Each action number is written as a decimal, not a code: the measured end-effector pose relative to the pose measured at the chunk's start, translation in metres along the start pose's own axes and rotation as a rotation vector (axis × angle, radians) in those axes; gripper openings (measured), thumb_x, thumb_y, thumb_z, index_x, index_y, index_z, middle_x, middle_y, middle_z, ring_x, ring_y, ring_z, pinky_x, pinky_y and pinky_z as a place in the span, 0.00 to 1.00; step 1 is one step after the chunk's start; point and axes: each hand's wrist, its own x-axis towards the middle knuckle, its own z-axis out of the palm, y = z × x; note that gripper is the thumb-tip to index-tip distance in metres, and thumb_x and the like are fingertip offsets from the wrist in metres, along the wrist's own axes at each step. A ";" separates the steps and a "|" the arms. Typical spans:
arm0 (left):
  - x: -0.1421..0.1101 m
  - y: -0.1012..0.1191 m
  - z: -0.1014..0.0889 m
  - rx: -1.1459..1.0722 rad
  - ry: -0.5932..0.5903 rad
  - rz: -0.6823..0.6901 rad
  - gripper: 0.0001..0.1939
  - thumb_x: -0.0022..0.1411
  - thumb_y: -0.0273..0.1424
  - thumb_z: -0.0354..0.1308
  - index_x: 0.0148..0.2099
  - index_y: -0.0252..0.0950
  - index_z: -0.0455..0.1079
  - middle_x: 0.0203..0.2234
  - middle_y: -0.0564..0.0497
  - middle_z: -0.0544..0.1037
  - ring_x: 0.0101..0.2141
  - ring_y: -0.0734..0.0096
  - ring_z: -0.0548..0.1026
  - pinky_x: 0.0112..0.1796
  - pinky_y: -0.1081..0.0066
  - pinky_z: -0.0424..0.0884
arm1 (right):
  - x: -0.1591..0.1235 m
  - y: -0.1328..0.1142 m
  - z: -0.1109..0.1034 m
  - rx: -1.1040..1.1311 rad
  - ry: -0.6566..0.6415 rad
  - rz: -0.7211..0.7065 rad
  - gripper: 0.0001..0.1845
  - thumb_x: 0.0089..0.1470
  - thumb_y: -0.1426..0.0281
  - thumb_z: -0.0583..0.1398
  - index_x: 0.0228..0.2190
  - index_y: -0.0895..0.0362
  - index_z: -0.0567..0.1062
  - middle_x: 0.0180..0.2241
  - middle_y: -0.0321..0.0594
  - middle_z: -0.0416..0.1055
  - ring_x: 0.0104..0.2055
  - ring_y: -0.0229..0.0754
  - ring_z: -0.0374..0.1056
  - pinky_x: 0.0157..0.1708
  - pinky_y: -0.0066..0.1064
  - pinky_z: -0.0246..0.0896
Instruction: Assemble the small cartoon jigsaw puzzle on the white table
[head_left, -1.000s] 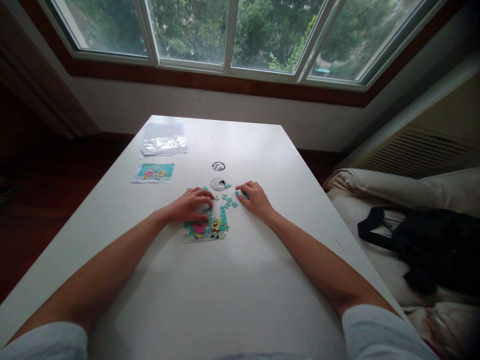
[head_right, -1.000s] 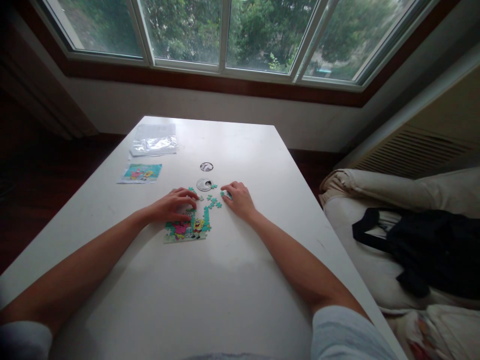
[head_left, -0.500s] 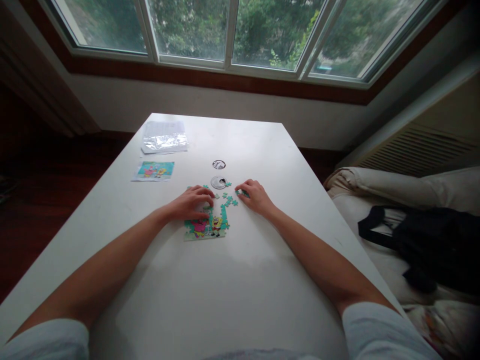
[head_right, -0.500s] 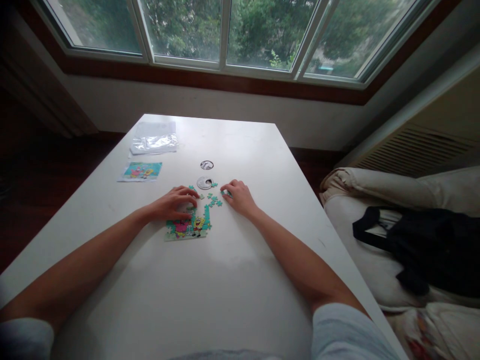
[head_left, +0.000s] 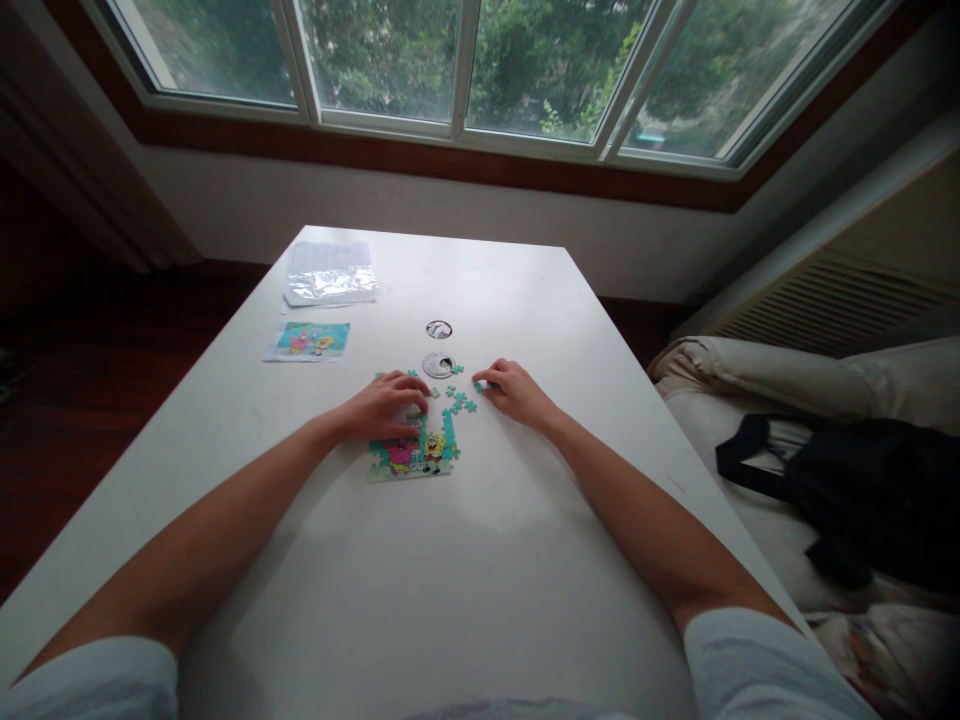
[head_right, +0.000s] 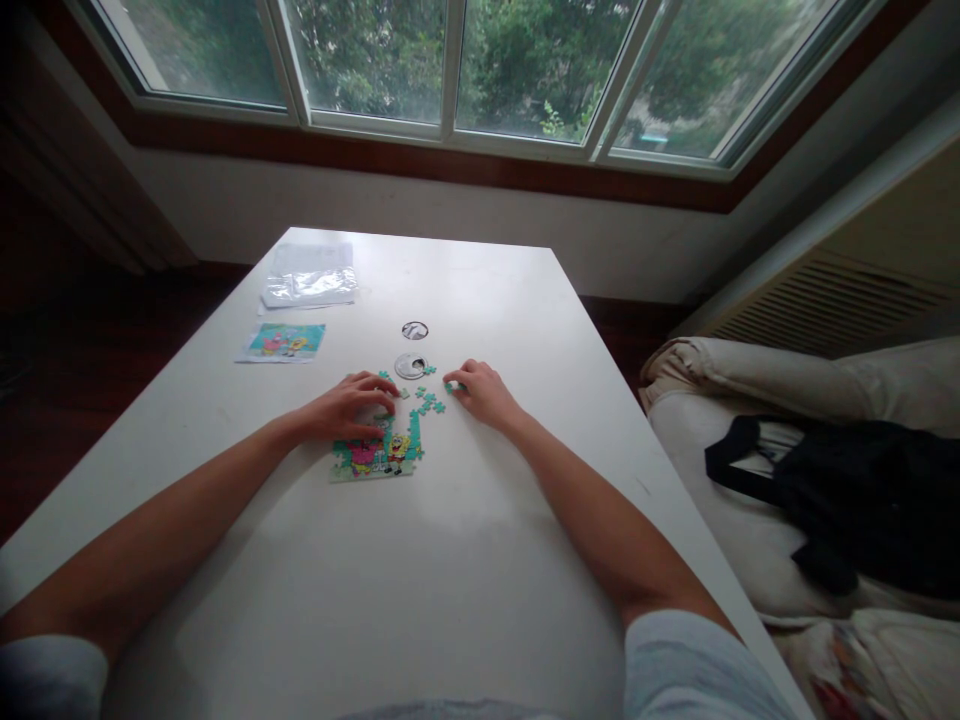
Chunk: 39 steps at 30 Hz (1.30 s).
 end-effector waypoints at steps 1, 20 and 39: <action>0.000 0.000 0.000 0.001 -0.002 -0.003 0.17 0.63 0.45 0.65 0.50 0.45 0.76 0.58 0.47 0.72 0.57 0.56 0.67 0.60 0.57 0.59 | 0.000 0.000 -0.001 -0.002 -0.005 0.001 0.16 0.60 0.74 0.62 0.48 0.50 0.81 0.42 0.43 0.71 0.44 0.45 0.66 0.49 0.36 0.62; 0.001 -0.001 0.001 -0.011 0.005 0.010 0.17 0.63 0.46 0.65 0.50 0.46 0.76 0.58 0.48 0.72 0.56 0.56 0.68 0.59 0.57 0.59 | -0.001 -0.010 -0.004 0.158 -0.044 -0.005 0.07 0.50 0.75 0.63 0.35 0.56 0.73 0.36 0.38 0.71 0.39 0.41 0.62 0.43 0.31 0.55; 0.000 -0.002 0.001 0.000 -0.001 0.009 0.17 0.63 0.45 0.65 0.51 0.45 0.75 0.59 0.48 0.72 0.56 0.55 0.67 0.59 0.56 0.60 | -0.005 -0.021 -0.021 0.211 -0.190 -0.203 0.11 0.58 0.72 0.65 0.43 0.53 0.82 0.40 0.43 0.70 0.40 0.40 0.65 0.44 0.31 0.58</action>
